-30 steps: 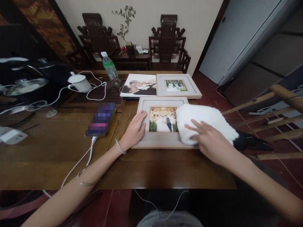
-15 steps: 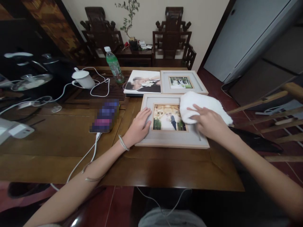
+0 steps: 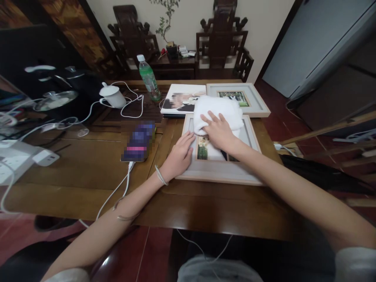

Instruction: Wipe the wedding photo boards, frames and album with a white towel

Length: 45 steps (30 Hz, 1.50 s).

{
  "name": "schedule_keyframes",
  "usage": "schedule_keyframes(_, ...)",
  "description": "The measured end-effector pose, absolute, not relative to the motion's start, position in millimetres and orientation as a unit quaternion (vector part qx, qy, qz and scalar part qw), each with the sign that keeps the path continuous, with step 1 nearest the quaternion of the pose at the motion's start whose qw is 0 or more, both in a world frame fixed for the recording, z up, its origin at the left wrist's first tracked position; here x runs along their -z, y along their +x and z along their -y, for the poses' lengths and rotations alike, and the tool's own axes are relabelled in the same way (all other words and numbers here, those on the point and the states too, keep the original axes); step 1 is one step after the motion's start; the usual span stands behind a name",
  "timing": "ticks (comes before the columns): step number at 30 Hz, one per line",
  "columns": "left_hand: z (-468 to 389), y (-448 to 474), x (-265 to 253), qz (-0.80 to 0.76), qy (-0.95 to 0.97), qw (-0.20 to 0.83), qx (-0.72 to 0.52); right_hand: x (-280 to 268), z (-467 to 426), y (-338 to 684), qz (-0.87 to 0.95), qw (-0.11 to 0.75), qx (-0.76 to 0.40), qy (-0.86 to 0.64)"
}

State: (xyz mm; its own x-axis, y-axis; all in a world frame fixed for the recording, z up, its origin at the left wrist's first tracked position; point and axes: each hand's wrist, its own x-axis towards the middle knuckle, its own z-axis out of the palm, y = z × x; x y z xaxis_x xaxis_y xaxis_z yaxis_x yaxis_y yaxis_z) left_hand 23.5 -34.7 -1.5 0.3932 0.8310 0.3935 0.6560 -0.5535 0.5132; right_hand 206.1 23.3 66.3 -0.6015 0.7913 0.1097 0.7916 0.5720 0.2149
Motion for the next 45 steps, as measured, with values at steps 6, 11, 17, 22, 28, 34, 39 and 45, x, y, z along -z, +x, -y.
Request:
schedule_keyframes(6,34.4,22.4,5.5,-0.439,0.824,0.147,-0.326,-70.3,-28.8,270.3,0.849,-0.009,0.142,-0.509)
schedule_keyframes(11,32.4,20.2,6.3,-0.427,0.824,0.151,-0.34,-75.8,-8.1,319.1,0.834,-0.049,0.171,-0.522)
schedule_keyframes(17,32.7,20.1,3.5,-0.417,0.82,0.162,-0.358,-73.9,71.4,317.5,0.877,-0.061,0.14,-0.455)
schedule_keyframes(22,33.9,20.8,0.6,-0.423,0.821,0.156,-0.351,-82.3,130.5,301.3,0.921,0.002,0.047,-0.387)
schedule_keyframes(28,32.1,18.8,3.2,-0.425,0.827,0.148,-0.337,-76.2,118.9,277.1,0.925,0.005,0.017,-0.38)
schedule_keyframes(34,31.4,18.1,5.2,-0.419,0.831,0.157,-0.33,-64.0,18.4,292.7,0.887,-0.005,0.086,-0.455)
schedule_keyframes(39,32.8,20.1,3.9,-0.426,0.827,0.161,-0.331,-59.7,-19.0,292.2,0.864,-0.007,0.123,-0.488)
schedule_keyframes(45,33.4,22.9,3.7,-0.439,0.813,0.178,-0.338,-65.2,49.3,272.9,0.87,-0.076,0.095,-0.477)
